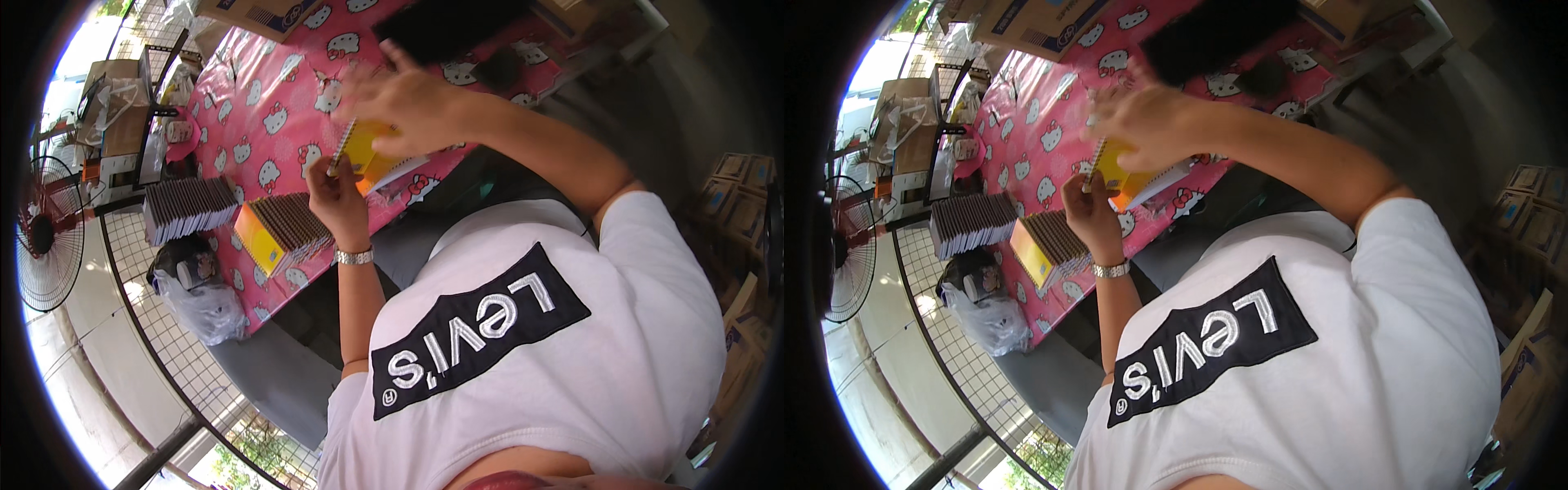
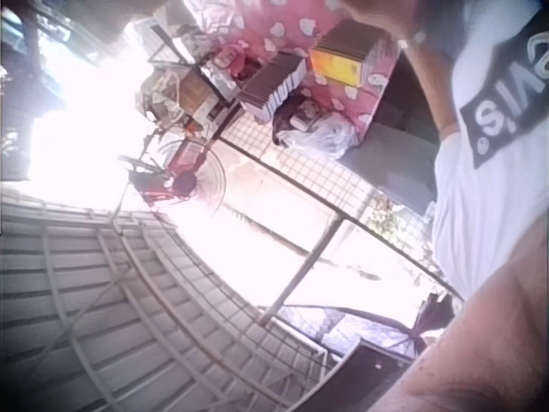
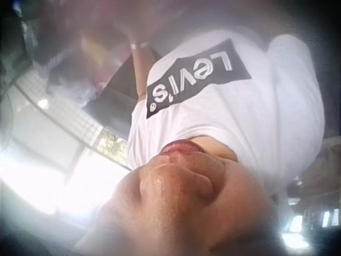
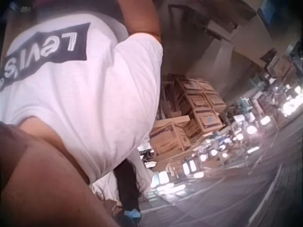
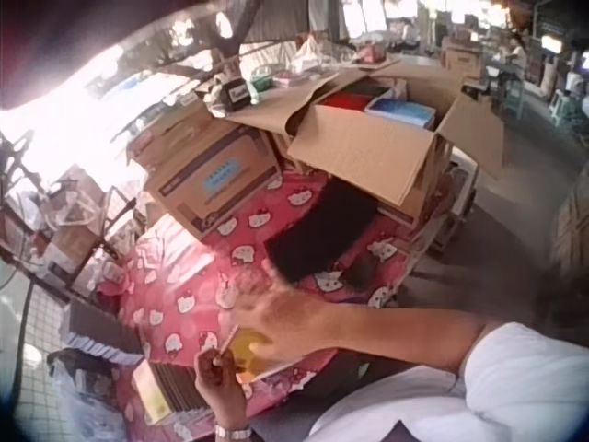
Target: The person assembles notebooks by manually threading a spiral wire through the pre-punched holes of a stack of covers and paper.
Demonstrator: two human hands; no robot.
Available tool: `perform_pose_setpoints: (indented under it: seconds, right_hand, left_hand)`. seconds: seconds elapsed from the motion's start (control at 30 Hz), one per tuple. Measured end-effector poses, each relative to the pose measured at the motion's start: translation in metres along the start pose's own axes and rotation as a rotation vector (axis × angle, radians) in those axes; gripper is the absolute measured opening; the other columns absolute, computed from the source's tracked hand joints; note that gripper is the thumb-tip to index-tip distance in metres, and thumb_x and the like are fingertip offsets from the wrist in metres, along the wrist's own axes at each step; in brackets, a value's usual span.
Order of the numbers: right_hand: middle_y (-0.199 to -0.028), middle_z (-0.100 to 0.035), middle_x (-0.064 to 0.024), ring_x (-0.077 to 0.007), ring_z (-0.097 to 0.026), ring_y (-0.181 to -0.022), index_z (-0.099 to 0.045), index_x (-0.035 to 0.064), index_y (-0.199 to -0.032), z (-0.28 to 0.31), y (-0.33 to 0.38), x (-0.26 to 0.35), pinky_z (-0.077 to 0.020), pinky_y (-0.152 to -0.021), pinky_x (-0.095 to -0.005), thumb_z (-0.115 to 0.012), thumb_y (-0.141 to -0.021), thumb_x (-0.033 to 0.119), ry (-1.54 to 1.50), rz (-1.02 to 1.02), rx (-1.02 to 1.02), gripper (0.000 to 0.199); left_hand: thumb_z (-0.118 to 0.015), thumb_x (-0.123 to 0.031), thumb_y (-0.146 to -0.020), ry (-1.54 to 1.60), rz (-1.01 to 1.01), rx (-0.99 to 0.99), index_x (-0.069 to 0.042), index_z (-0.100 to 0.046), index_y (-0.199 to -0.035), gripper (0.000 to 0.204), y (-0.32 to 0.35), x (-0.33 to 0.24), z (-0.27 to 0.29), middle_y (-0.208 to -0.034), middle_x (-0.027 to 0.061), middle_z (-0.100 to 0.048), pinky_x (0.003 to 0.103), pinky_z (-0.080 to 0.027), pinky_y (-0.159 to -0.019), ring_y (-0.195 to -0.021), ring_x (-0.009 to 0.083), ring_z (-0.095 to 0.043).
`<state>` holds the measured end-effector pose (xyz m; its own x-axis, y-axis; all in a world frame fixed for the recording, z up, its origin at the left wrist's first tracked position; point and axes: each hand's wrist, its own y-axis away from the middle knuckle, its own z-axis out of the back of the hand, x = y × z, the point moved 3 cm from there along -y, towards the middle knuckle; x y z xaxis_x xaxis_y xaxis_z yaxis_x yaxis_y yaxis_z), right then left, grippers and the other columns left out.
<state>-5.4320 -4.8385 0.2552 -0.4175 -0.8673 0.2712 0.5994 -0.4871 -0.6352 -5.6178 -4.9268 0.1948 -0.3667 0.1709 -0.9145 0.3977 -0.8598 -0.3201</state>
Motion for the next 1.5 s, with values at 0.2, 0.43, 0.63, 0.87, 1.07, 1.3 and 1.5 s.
perform_pose_setpoints:
  seconds: [0.2, 0.43, 0.63, 0.87, 1.07, 1.3, 1.5]
  right_hand:
    - [-0.138, -0.05, -0.0184, -0.0376, -0.048, -0.127, -0.064, 0.0082, -0.113, 0.001, 0.149, -0.143, -0.0416, -0.103, -0.0477, -0.077, -0.079, 0.038, 0.227, -0.85, -0.016, 0.047]
    - [-0.139, -0.048, -0.0185, -0.0403, -0.049, -0.125, -0.064, 0.007, -0.114, -0.011, 0.148, -0.118, -0.0417, -0.103, -0.0455, -0.074, -0.08, 0.039, 0.265, -0.758, 0.025, 0.048]
    - [-0.119, -0.063, -0.0101, -0.0193, -0.059, -0.11, -0.068, -0.0008, -0.112, 0.014, 0.006, -0.091, -0.0453, -0.095, -0.0312, -0.067, -0.084, 0.031, -0.839, -0.575, 0.089, 0.042]
    - [-0.089, -0.068, -0.0006, -0.0092, -0.061, -0.086, -0.071, 0.0003, -0.104, -0.034, -0.083, -0.042, -0.0479, -0.08, -0.0257, -0.07, -0.083, 0.026, -0.998, -0.311, 0.891, 0.034]
    - [-0.091, -0.067, -0.0003, -0.0089, -0.06, -0.084, -0.071, 0.0005, -0.105, -0.055, -0.086, -0.038, -0.0469, -0.078, -0.0252, -0.07, -0.082, 0.024, -0.872, -0.293, 1.133, 0.034]
    - [-0.1, -0.067, -0.0066, -0.0208, -0.062, -0.094, -0.071, 0.0055, -0.107, 0.004, 0.018, -0.142, -0.0477, -0.085, -0.0335, -0.075, -0.078, 0.03, -0.462, -0.537, 0.263, 0.038]
    - [-0.125, -0.059, -0.0117, -0.0365, -0.048, -0.124, -0.062, 0.0105, -0.122, -0.013, 0.163, -0.15, -0.04, -0.103, -0.0475, -0.071, -0.082, 0.032, 0.395, -0.598, -0.009, 0.047]
  left_hand:
    - [-0.065, -0.014, -0.095, 0.013, 0.015, 0.046, 0.002, -0.059, -0.107, 0.021, -0.007, 0.001, -0.002, -0.08, 0.006, -0.064, 0.022, -0.052, -0.06, -0.066, 0.009, -0.065]
    - [-0.064, -0.009, -0.095, 0.043, 0.067, 0.096, 0.002, -0.057, -0.114, 0.023, -0.003, 0.014, 0.009, -0.087, 0.0056, -0.063, 0.022, -0.054, -0.062, -0.069, 0.0098, -0.065]
    - [-0.063, -0.008, -0.096, -0.004, -0.05, 0.086, 0.003, -0.057, -0.112, 0.02, 0.001, 0.001, 0.001, -0.082, 0.0054, -0.065, 0.023, -0.053, -0.063, -0.073, 0.0115, -0.067]
    - [-0.062, -0.005, -0.095, 0.109, -0.007, 0.132, 0.004, -0.058, -0.112, 0.019, 0.001, 0.01, 0.002, -0.087, 0.0067, -0.069, 0.022, -0.051, -0.065, -0.074, 0.0114, -0.068]
    - [-0.064, -0.003, -0.094, 0.16, 0.046, 0.129, 0.004, -0.059, -0.11, 0.018, 0.003, 0.017, 0.006, -0.085, 0.0072, -0.07, 0.022, -0.05, -0.067, -0.075, 0.0119, -0.069]
    - [-0.065, -0.004, -0.094, 0.16, 0.052, 0.086, 0.005, -0.061, -0.108, 0.017, 0.003, 0.011, 0.0, -0.088, 0.0085, -0.07, 0.025, -0.053, -0.071, -0.076, 0.0136, -0.069]
    - [-0.065, -0.004, -0.093, 0.226, 0.072, 0.045, 0.005, -0.063, -0.111, 0.021, -0.002, 0.005, -0.006, -0.087, 0.0073, -0.069, 0.024, -0.054, -0.067, -0.073, 0.0128, -0.068]
